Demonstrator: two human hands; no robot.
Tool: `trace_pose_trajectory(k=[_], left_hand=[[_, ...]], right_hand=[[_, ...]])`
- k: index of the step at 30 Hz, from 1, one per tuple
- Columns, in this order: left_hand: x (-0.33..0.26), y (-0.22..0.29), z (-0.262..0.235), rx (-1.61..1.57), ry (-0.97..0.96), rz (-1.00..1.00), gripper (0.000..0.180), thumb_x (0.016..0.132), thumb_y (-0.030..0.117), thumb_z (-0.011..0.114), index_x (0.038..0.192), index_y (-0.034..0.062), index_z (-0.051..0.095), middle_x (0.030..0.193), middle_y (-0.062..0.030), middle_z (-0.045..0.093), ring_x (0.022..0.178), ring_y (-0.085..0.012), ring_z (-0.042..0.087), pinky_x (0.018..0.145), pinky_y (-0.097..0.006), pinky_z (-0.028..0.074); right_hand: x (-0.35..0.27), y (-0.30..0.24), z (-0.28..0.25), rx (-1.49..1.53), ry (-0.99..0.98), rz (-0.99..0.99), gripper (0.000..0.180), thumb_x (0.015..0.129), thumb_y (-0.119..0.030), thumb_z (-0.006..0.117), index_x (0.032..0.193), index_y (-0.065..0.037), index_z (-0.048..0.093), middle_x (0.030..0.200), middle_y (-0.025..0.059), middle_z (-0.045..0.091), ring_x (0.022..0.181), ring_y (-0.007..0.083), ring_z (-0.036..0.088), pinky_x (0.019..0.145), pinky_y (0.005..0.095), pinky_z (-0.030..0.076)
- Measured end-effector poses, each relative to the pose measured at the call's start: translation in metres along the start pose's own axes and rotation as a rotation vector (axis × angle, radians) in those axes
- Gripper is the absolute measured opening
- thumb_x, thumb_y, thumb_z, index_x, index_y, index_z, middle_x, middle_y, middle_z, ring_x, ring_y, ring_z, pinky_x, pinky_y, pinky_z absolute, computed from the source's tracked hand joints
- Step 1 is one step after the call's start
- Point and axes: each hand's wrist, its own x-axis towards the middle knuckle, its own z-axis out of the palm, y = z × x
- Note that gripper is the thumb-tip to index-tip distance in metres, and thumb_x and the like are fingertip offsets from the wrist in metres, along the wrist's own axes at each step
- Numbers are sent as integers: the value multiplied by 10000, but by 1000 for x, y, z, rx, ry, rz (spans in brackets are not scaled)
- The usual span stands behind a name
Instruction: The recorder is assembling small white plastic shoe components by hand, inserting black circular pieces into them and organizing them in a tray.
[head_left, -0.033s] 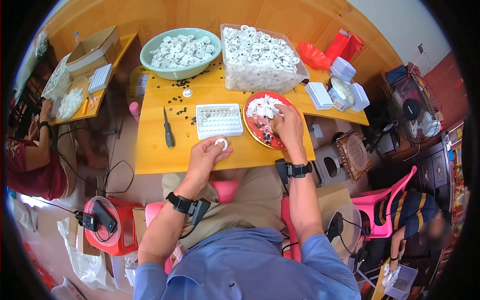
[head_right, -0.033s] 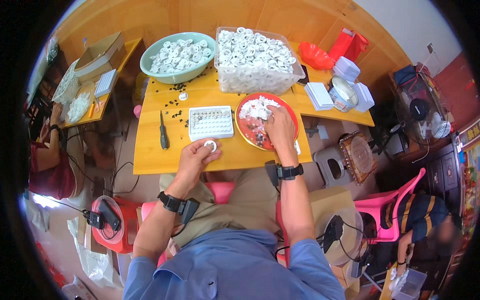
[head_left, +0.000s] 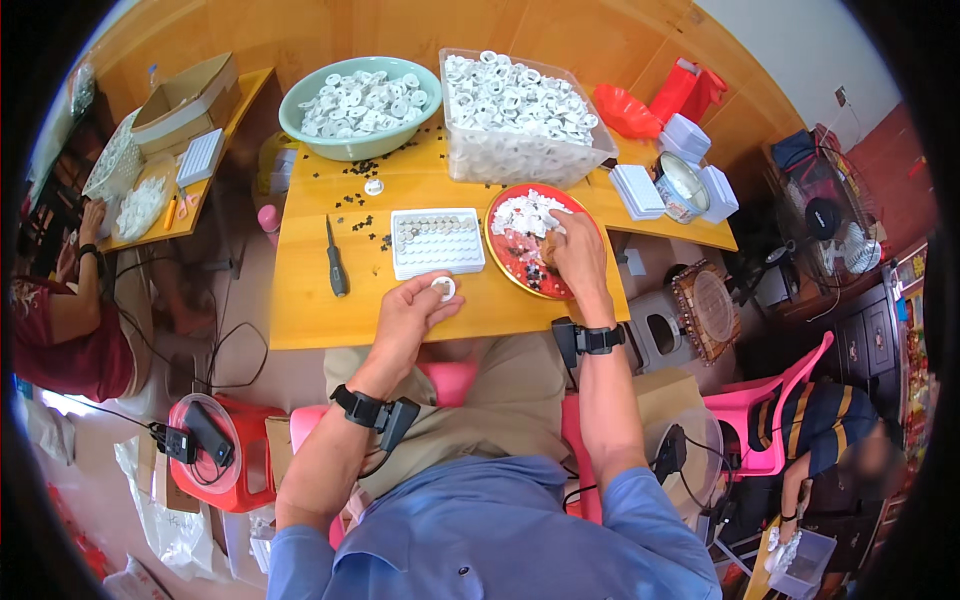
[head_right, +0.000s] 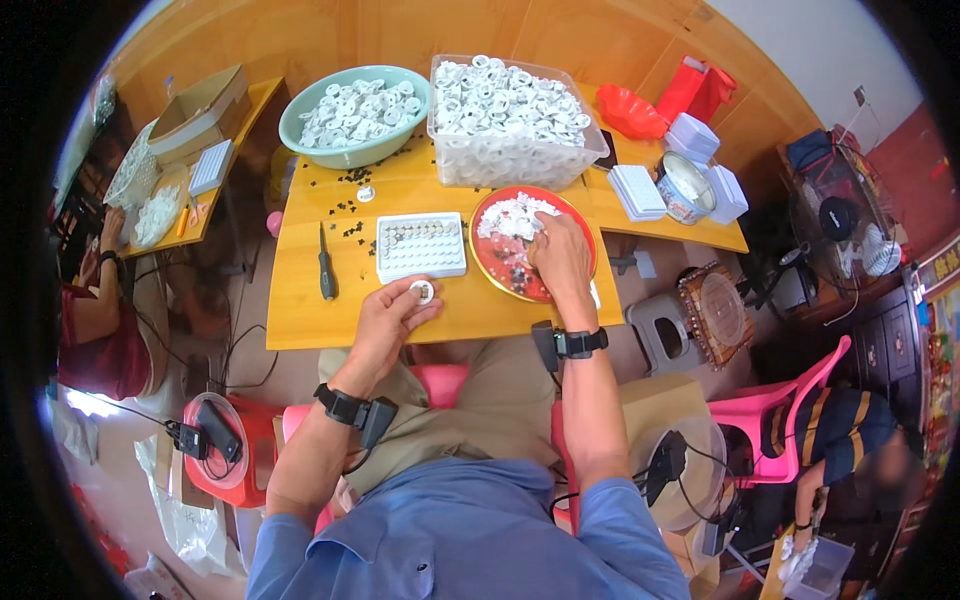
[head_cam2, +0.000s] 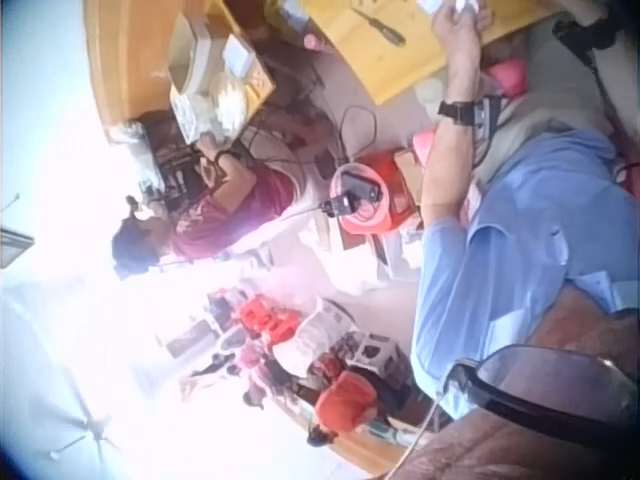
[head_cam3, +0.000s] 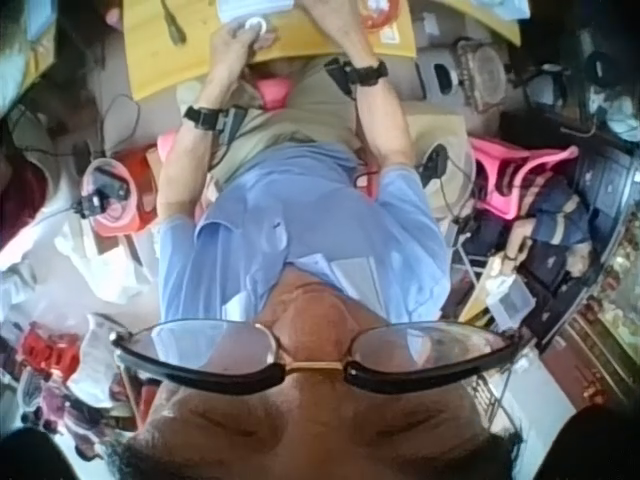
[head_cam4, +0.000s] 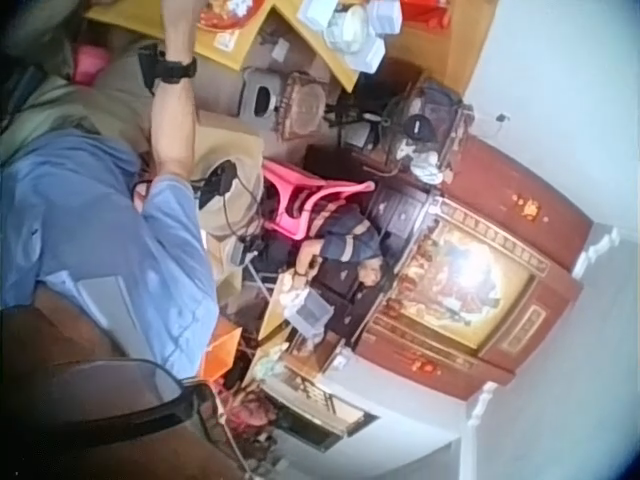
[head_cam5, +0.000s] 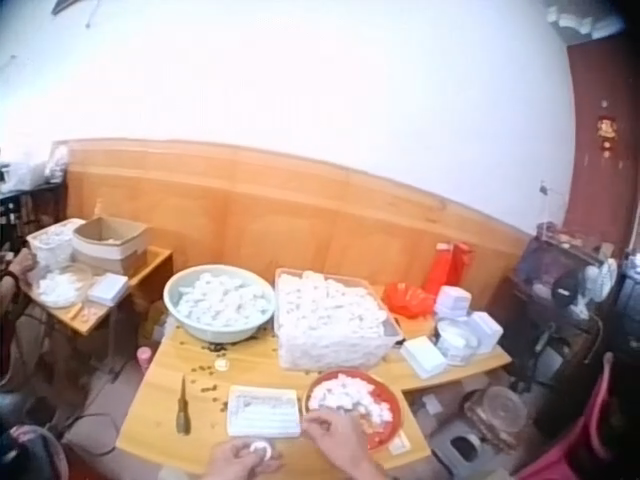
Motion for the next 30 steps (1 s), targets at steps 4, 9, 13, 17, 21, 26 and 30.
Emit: trace_pose_trajectory(k=[4,9,13,17,21,26,30], left_hand=[[0,3,-5,-153,-76,-54,330,1025,129,467,1270,-79,541,1173,-188,648,1040,-252,673,936,-327,555],[-1,6,-6,-194,-80,-68,346,1031,129,454,1296,-83,519,1186,-180,637,1059,-273,666,959,-349,547],[-2,8,-8,-186,-54,-71,354,1039,138,422,1304,-79,508,1213,-204,637,1062,-252,668,944,-326,551],[-3,8,-10,-228,-65,-76,356,1036,141,434,1307,-78,504,1234,-210,623,1090,-262,655,960,-332,544],[-4,11,-6,-255,-96,-94,362,1030,141,455,1310,-84,496,1239,-222,616,1112,-292,646,972,-345,541],[-4,11,-5,-285,-101,-104,359,1030,140,454,1307,-84,499,1242,-228,615,1113,-295,645,972,-348,542],[-2,9,-9,-290,-101,-93,355,1033,144,445,1303,-81,502,1245,-233,613,1115,-294,645,972,-350,544]], right_hand=[[-4,18,14,-202,-43,-129,294,839,-64,600,1112,-96,703,1050,156,638,1001,338,602,834,472,471],[-4,9,15,-226,-87,-121,294,813,-35,615,1082,-97,717,1022,142,637,985,336,605,825,474,467],[-3,0,10,-114,-49,-66,246,791,-13,634,1005,-78,738,950,165,644,910,364,621,787,476,488],[-3,-9,11,-47,-62,-96,187,783,-13,649,938,-52,745,903,189,657,846,382,639,763,460,509],[-2,-5,18,-64,-61,-145,167,784,-17,650,923,-40,740,901,187,670,842,375,648,765,451,512],[-2,-2,17,-101,-117,-73,166,803,-36,643,944,-26,731,910,193,684,842,374,658,755,431,514],[-1,4,15,6,-59,-10,145,823,-45,624,920,-35,731,904,200,666,857,382,644,763,466,498]])
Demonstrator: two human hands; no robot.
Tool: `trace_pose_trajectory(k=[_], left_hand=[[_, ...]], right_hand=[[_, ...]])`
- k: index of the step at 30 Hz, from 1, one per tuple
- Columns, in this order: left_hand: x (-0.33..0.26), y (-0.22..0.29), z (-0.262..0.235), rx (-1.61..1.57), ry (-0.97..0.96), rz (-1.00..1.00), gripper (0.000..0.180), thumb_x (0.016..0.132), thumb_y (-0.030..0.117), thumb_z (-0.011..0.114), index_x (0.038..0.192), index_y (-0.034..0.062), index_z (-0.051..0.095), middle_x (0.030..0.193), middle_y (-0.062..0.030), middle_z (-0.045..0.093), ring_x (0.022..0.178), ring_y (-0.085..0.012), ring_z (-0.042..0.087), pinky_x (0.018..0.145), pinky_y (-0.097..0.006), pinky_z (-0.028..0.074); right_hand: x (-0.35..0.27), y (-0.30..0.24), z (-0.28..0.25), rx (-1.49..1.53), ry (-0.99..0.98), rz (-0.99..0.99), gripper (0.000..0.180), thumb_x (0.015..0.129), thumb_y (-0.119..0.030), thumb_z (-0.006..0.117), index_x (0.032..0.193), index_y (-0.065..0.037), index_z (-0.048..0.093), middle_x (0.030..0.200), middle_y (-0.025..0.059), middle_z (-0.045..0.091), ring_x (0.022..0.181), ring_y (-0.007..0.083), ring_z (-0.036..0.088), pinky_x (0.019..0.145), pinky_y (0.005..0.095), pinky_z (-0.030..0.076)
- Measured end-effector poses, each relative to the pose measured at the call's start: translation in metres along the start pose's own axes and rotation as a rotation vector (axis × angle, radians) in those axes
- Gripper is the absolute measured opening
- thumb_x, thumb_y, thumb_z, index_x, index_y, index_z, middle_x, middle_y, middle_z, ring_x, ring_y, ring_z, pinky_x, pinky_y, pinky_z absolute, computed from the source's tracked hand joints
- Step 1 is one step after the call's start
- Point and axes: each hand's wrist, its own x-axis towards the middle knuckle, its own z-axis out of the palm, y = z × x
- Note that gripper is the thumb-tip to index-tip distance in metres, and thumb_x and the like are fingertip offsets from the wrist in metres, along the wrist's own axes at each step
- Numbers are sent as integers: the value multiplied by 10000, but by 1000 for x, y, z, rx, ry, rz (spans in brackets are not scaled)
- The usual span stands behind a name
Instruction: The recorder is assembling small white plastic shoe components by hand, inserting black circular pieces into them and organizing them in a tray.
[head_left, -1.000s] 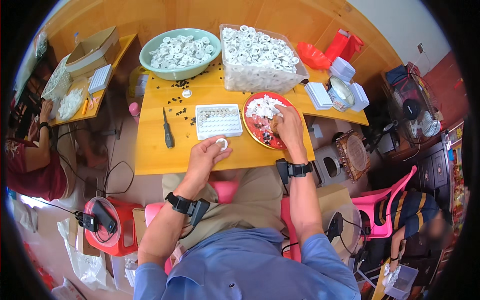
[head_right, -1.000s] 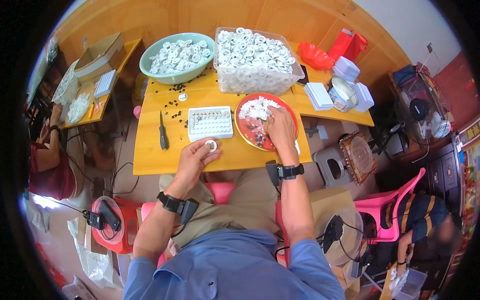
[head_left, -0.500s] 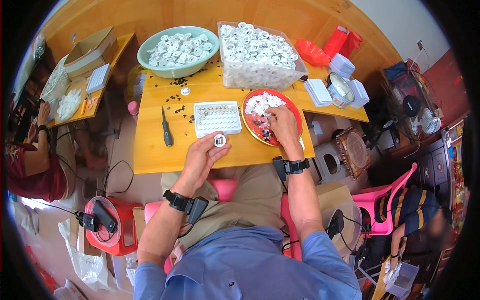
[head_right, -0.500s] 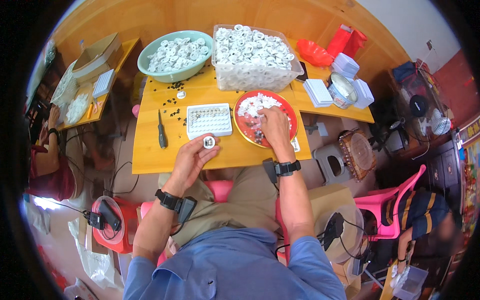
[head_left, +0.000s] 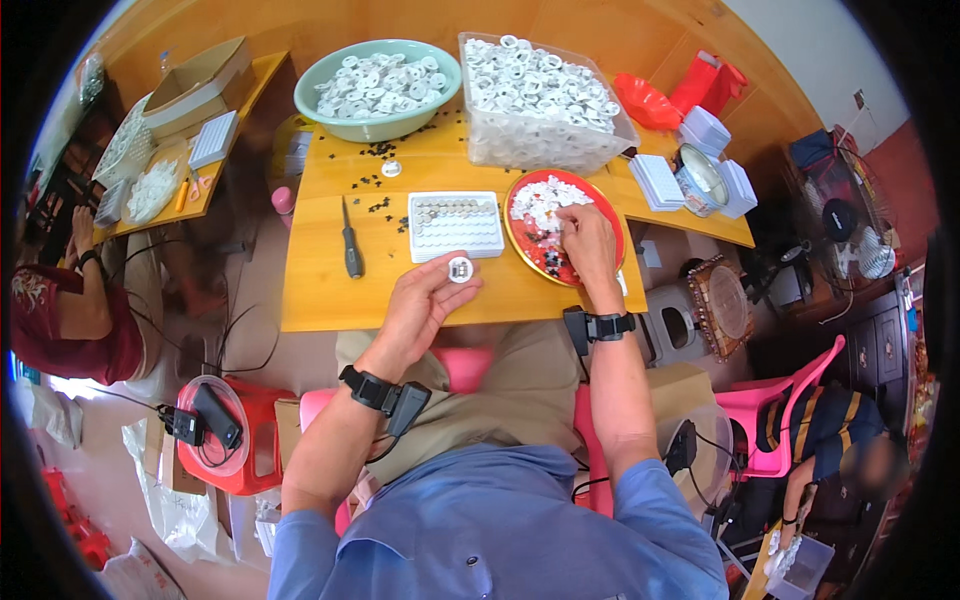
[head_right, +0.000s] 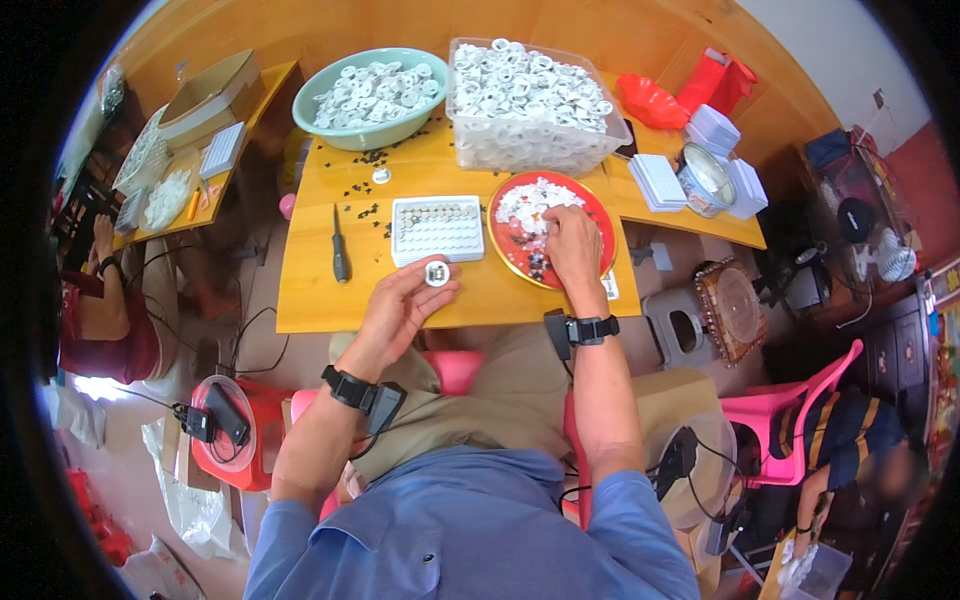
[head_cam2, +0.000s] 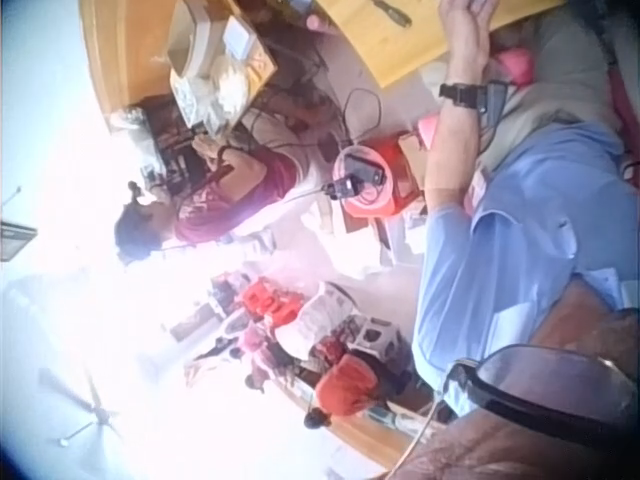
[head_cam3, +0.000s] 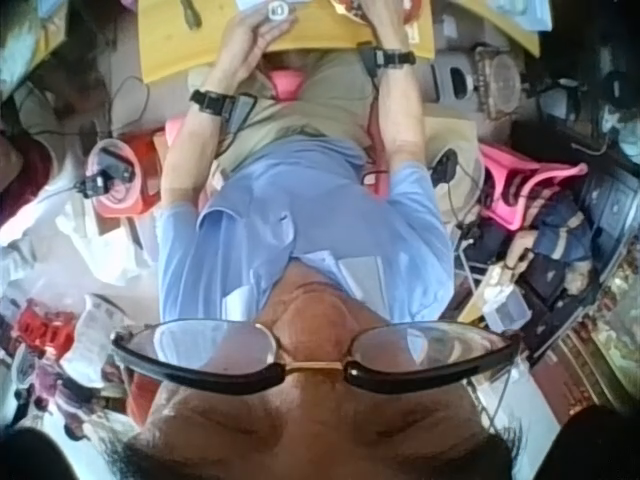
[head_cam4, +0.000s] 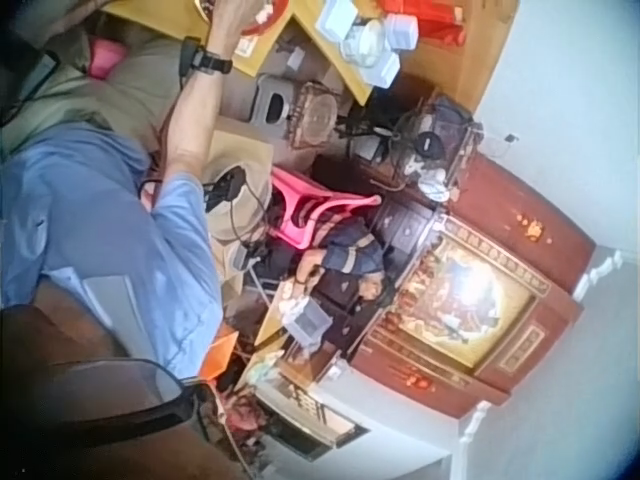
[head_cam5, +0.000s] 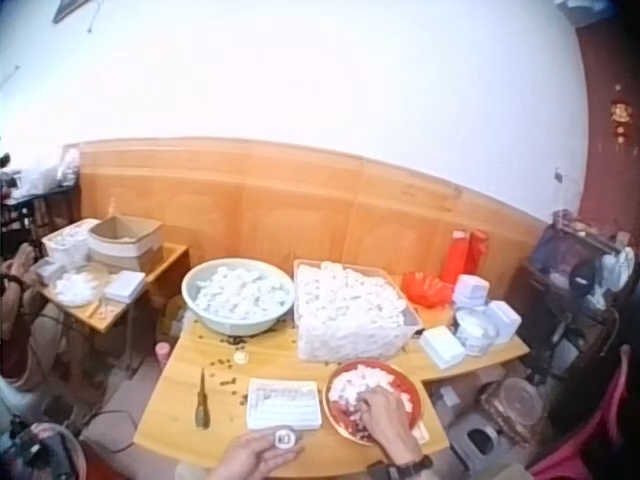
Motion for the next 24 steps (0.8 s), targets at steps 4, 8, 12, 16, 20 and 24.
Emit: trace_pose_trajectory(k=[4,8,12,16,20,24], left_hand=[[0,0,-1,29,5,-2,357,1037,146,434,1308,-78,500,1243,-232,615,1114,-290,646,971,-349,544],[0,0,1,39,10,-6,362,1040,153,432,1314,-74,496,1239,-229,619,1101,-277,652,965,-340,547],[0,-1,0,41,0,2,361,1042,161,435,1313,-69,501,1231,-224,626,1088,-265,658,958,-334,549],[1,0,0,42,1,4,355,1042,160,436,1307,-65,510,1223,-218,632,1083,-262,661,956,-333,550],[0,0,-1,38,3,6,350,1040,157,440,1300,-63,518,1219,-217,635,1081,-263,662,955,-333,551],[1,1,3,42,-5,-1,349,1036,151,442,1302,-64,516,1221,-220,632,1087,-270,659,955,-333,551]], right_hand=[[2,10,-4,-47,102,68,193,832,-60,632,995,-62,736,963,212,651,902,396,635,783,469,499],[1,15,2,-70,11,31,244,810,-70,663,1041,-87,739,1001,214,646,905,400,635,812,467,501],[1,15,2,-40,-67,41,251,779,-71,695,1026,-81,737,987,196,653,907,379,644,805,464,501],[-1,12,-2,25,-49,97,214,762,-80,722,973,-40,720,905,176,673,858,349,657,764,440,505],[1,9,-5,200,-62,212,172,771,-64,711,935,-13,701,800,152,681,738,293,667,697,389,510],[1,22,2,416,-18,271,173,804,-49,686,967,9,687,761,109,685,672,213,658,646,322,499]])
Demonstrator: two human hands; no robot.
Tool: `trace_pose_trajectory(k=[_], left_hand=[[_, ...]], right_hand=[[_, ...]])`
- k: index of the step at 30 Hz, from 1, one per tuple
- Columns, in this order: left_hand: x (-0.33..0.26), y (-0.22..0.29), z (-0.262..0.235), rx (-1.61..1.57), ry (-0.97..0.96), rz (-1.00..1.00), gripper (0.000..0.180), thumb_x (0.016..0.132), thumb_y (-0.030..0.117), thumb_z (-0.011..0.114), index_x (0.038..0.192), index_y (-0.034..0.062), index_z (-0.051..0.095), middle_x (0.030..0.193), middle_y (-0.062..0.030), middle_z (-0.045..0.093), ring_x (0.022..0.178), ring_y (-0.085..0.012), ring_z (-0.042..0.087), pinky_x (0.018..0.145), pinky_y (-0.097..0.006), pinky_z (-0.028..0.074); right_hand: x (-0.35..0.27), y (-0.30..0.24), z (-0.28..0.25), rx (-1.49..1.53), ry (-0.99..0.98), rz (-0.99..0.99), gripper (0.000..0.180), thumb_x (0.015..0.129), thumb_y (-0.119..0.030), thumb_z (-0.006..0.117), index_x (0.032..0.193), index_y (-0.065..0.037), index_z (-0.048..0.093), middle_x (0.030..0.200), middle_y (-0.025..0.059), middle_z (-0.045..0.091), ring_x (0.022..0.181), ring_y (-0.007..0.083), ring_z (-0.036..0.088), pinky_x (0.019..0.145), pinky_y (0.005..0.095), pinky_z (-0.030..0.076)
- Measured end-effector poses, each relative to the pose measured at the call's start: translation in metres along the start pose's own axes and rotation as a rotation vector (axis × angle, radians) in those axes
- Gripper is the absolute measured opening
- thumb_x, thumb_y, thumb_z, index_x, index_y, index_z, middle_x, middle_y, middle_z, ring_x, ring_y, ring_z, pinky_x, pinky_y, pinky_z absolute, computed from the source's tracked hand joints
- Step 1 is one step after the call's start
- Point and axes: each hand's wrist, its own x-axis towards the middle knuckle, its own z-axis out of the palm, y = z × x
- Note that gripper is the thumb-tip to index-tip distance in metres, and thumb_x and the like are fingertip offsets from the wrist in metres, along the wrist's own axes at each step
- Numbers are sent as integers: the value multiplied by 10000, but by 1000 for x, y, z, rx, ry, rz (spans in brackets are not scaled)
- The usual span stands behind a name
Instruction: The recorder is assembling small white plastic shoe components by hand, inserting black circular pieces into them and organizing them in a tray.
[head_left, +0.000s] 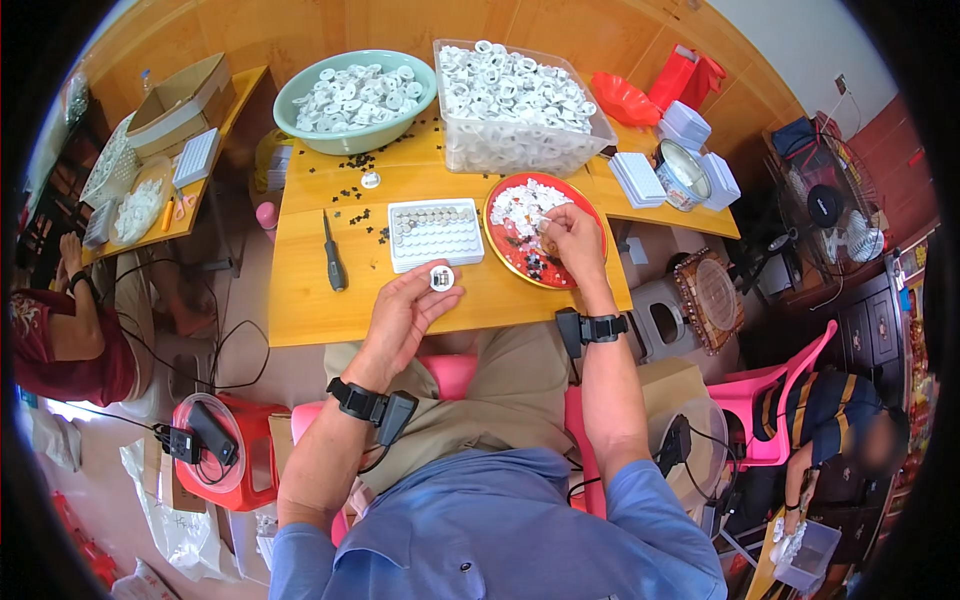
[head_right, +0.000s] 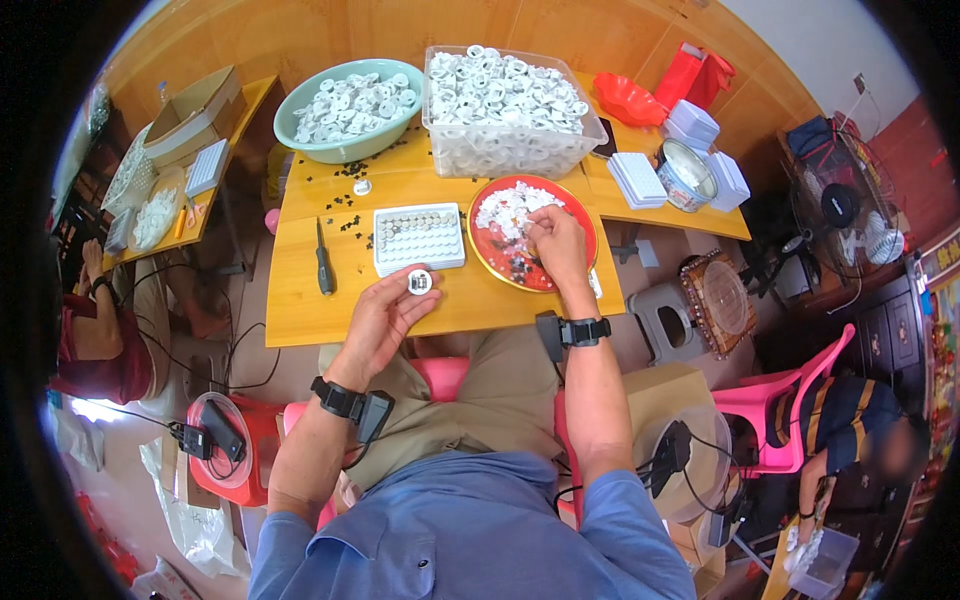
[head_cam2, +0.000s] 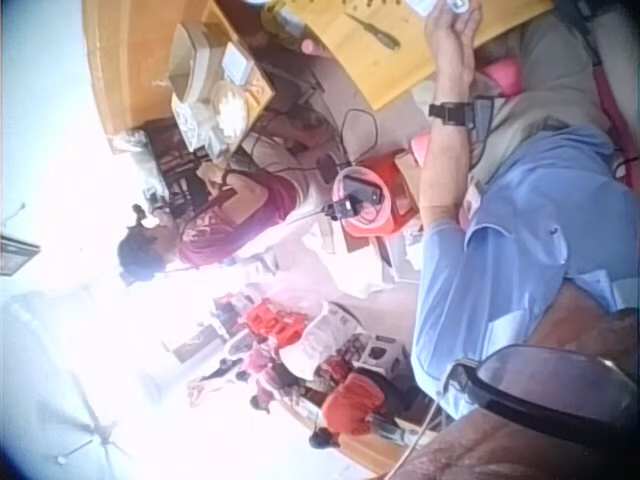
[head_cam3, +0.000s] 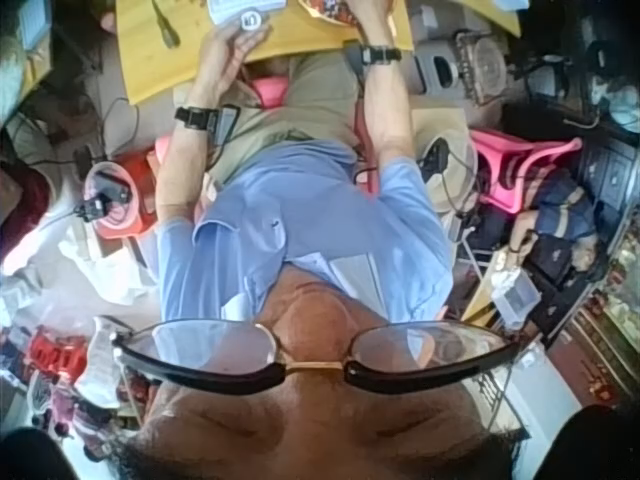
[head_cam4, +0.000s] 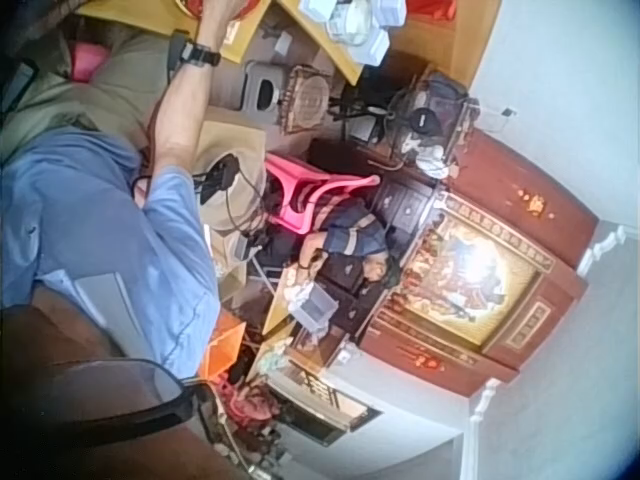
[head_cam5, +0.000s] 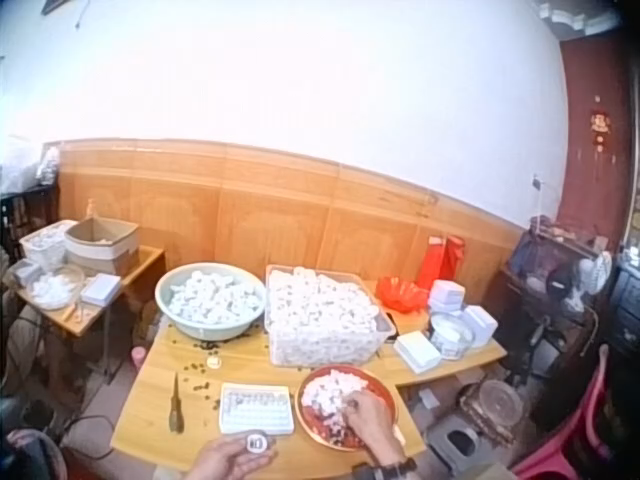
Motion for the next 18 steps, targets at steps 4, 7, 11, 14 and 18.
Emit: trace_pose_trajectory(k=[4,7,11,14,18], left_hand=[[-2,0,-3,-6,23,3,350,1036,147,443,1303,-68,512,1230,-223,627,1092,-277,657,955,-334,551],[-3,0,-2,-6,17,-2,351,1033,143,450,1303,-73,509,1232,-222,625,1098,-281,654,955,-335,551],[-3,1,2,-14,9,-8,349,1030,137,456,1301,-75,510,1231,-218,624,1108,-282,649,957,-338,549],[-3,1,0,-26,-2,-8,349,1029,132,455,1304,-76,508,1233,-214,622,1115,-283,646,967,-342,544],[-3,0,1,-41,-34,-12,351,1029,119,447,1313,-80,500,1236,-207,621,1119,-284,643,989,-347,535]], right_hand=[[-8,-26,1,408,-183,91,165,857,-20,648,1013,31,663,774,52,679,662,114,631,615,246,481],[-20,-54,10,512,-272,89,145,870,-4,638,1009,27,657,777,34,672,654,88,615,611,223,476],[-35,-63,29,494,-365,0,112,865,-20,668,973,4,656,822,25,672,722,86,621,655,224,479],[-47,-75,44,456,-391,-122,86,860,-27,685,936,-4,651,847,20,674,776,82,617,689,235,486],[-59,-88,49,402,-442,-71,94,845,-29,697,927,7,667,852,38,692,770,89,636,706,244,510]])
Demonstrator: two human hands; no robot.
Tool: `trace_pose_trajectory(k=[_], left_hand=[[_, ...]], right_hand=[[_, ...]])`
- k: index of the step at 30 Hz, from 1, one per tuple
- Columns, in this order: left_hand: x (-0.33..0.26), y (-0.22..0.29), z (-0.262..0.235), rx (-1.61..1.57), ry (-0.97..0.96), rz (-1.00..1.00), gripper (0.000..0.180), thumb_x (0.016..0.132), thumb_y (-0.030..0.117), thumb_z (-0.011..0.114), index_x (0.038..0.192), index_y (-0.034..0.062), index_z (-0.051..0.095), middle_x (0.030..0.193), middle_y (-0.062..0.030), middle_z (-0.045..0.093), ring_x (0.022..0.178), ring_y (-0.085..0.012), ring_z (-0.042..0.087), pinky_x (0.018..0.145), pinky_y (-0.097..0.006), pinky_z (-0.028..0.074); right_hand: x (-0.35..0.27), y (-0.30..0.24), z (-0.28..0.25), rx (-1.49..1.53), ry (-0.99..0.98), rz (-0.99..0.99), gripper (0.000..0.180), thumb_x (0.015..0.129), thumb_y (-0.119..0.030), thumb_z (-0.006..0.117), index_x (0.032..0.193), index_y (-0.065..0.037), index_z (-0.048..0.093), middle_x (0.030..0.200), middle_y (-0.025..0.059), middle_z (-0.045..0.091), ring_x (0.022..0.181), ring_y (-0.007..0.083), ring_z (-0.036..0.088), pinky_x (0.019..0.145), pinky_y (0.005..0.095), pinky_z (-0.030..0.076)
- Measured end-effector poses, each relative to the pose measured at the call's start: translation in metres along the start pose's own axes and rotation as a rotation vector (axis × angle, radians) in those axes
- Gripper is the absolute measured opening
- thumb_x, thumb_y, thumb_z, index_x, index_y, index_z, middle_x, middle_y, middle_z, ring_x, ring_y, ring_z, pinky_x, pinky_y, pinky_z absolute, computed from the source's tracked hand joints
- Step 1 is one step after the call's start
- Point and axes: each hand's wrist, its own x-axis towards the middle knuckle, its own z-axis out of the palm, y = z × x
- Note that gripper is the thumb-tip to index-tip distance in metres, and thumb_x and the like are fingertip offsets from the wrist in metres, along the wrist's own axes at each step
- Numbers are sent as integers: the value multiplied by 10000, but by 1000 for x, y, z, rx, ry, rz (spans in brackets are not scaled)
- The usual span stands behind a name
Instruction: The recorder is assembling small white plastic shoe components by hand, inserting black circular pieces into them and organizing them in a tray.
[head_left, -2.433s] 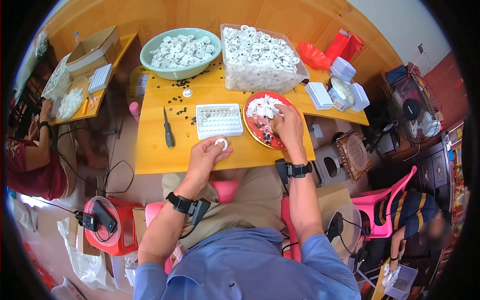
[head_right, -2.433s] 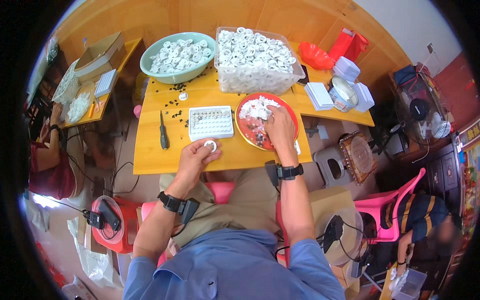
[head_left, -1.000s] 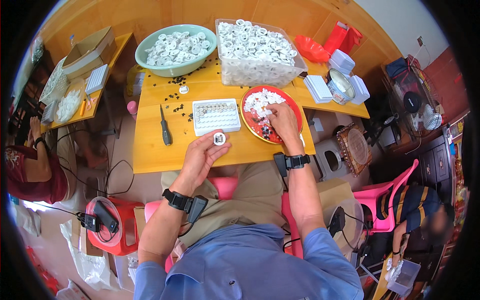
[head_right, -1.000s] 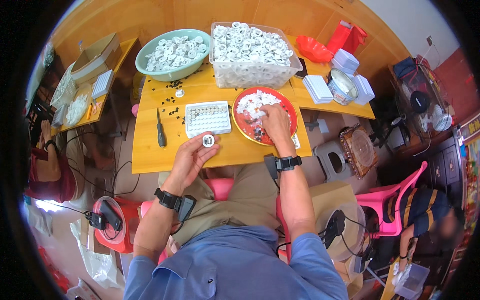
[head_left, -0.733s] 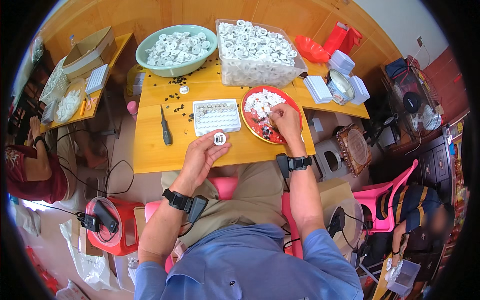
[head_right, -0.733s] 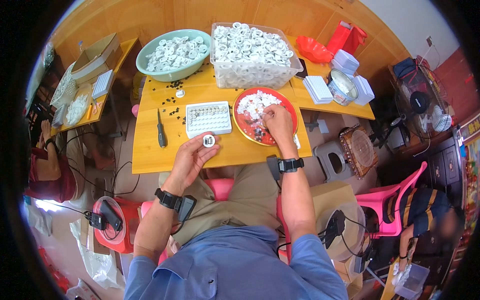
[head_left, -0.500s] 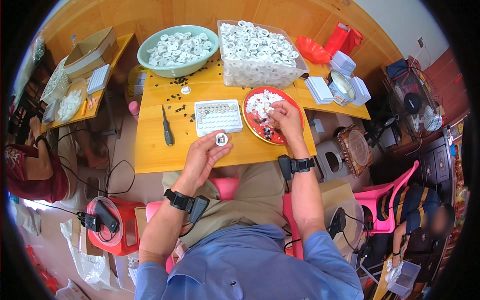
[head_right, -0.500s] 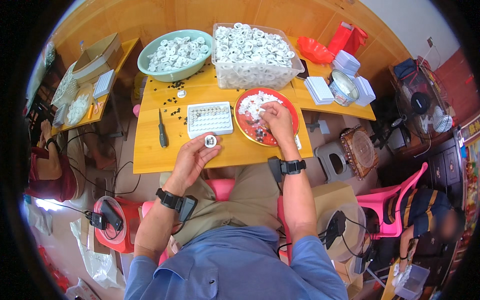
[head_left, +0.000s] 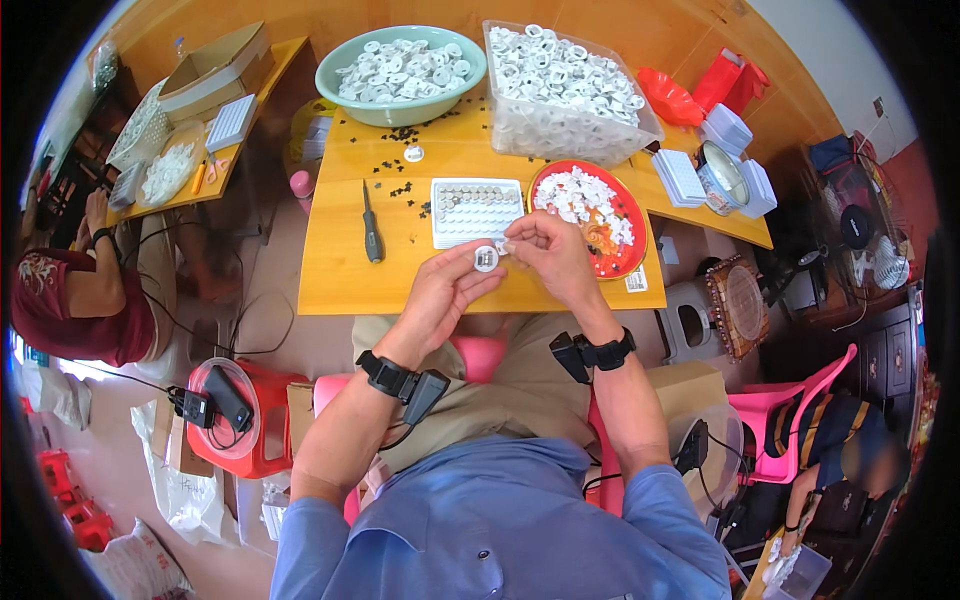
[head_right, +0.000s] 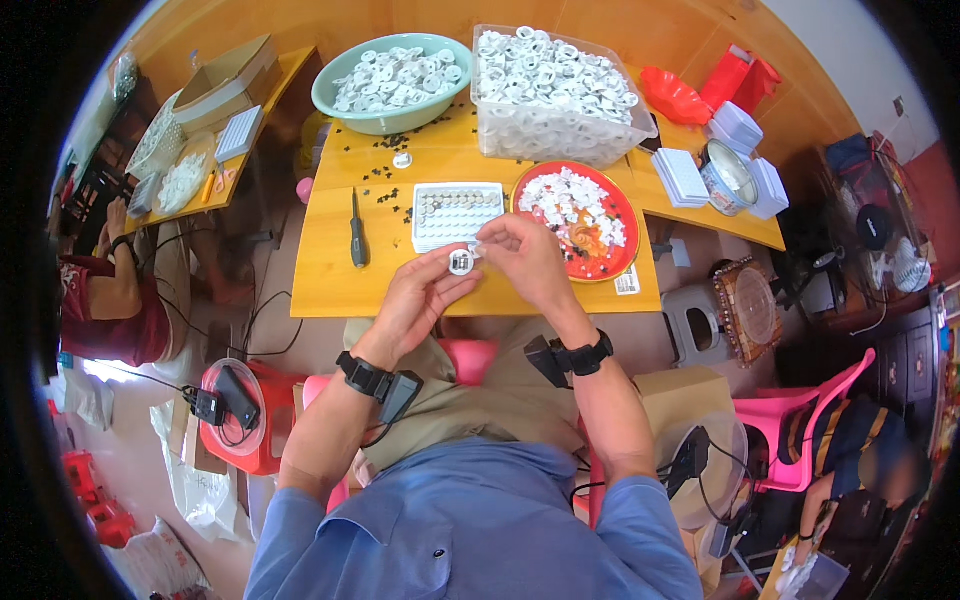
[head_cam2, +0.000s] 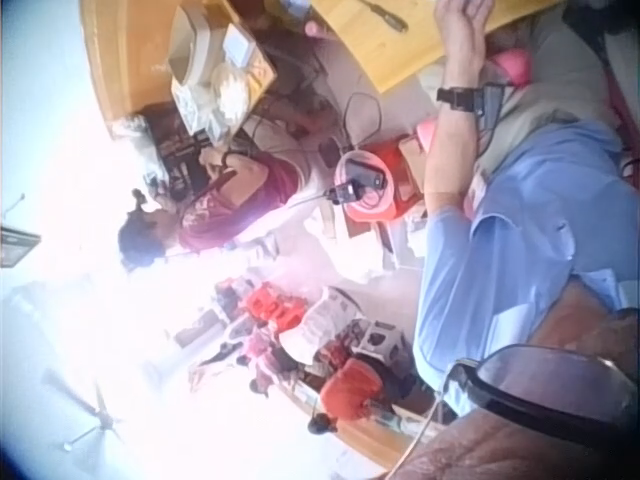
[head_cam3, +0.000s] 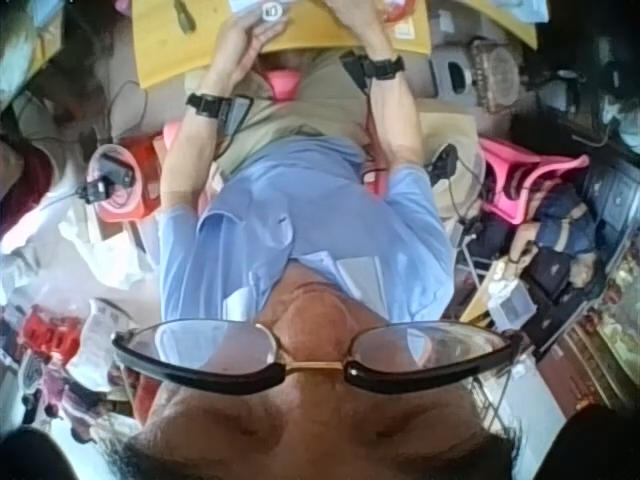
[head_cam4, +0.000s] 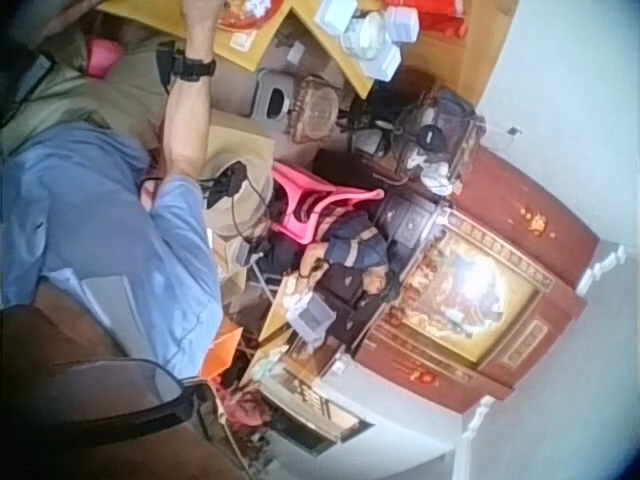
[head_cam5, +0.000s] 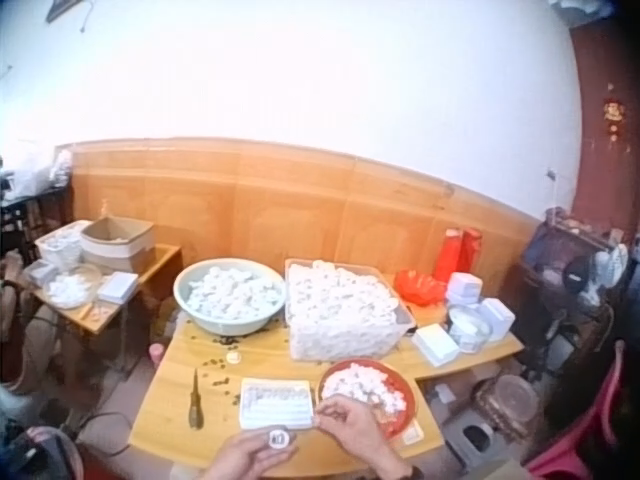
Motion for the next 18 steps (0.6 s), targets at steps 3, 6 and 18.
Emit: trace_pose_trajectory(k=[3,6,18], left_hand=[[0,0,-1,-20,-18,16,351,1030,109,440,1317,-84,496,1233,-199,622,1121,-279,642,998,-346,531],[2,-1,-3,-29,-13,13,346,1030,105,437,1312,-85,499,1224,-190,627,1123,-273,642,1000,-344,530],[2,-2,-3,-33,-12,13,353,1031,89,413,1334,-79,484,1256,-176,607,1153,-253,623,1018,-358,519]], right_hand=[[-2,-3,7,47,18,70,119,841,-33,701,948,16,683,869,58,710,784,108,664,698,266,535],[-2,3,9,-76,14,18,144,835,-45,706,962,23,692,866,88,726,776,130,687,688,284,550],[-5,-5,13,-95,-14,-29,105,844,-28,706,943,10,712,821,32,705,717,61,617,653,226,499]])
